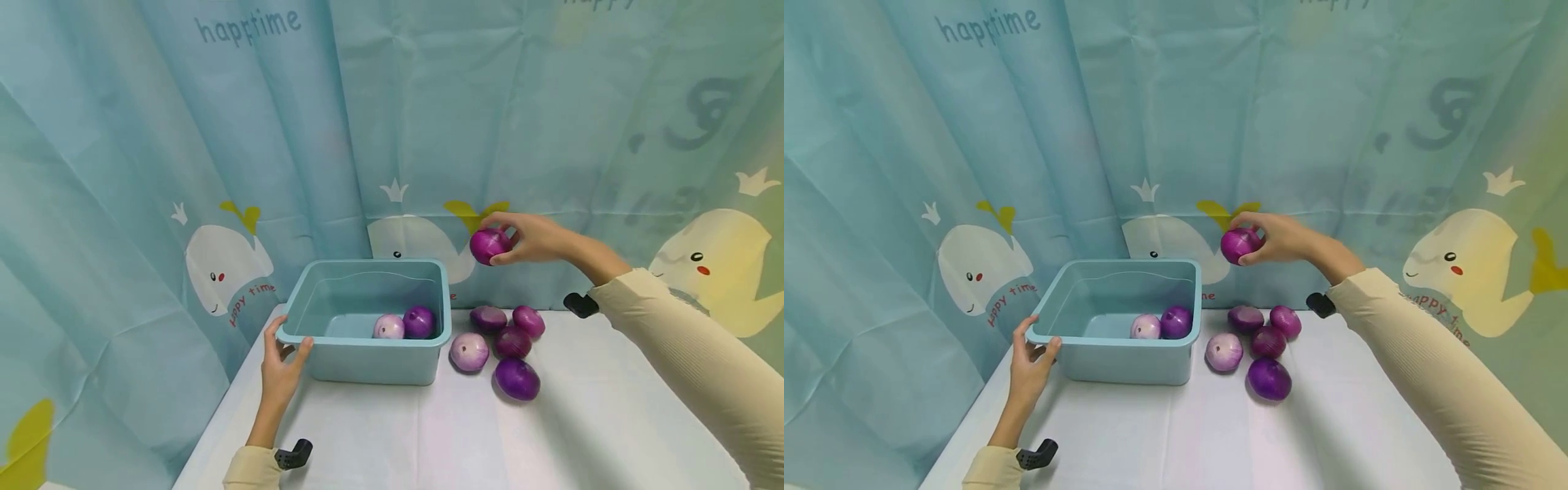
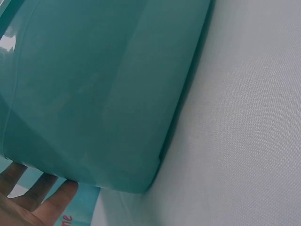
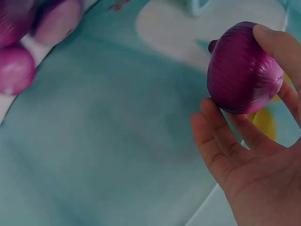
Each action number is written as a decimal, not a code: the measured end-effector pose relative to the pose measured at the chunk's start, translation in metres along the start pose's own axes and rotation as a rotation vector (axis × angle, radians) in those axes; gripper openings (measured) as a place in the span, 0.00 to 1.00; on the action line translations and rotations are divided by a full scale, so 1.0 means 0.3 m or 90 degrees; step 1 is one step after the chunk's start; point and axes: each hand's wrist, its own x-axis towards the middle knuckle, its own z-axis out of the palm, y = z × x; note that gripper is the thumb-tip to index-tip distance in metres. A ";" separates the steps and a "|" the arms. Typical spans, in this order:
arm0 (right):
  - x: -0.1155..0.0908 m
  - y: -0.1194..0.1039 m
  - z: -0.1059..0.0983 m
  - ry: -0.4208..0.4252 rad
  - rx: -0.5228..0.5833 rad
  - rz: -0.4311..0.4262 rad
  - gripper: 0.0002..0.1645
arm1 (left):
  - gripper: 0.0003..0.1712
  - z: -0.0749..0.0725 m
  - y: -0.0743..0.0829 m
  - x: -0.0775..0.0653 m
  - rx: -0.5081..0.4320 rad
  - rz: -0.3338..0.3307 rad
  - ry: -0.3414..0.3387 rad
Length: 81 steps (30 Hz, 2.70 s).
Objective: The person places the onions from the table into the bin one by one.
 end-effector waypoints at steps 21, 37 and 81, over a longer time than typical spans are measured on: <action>0.315 -0.272 0.194 -0.072 0.034 -0.114 0.36 | 0.41 -0.001 -0.004 0.002 0.000 0.014 0.004; 0.426 -0.344 0.367 -0.059 0.031 -0.099 0.34 | 0.42 -0.013 0.002 -0.007 0.001 0.012 0.015; 0.394 -0.300 0.368 -0.067 0.059 -0.138 0.42 | 0.41 -0.016 0.011 -0.006 0.012 -0.018 0.014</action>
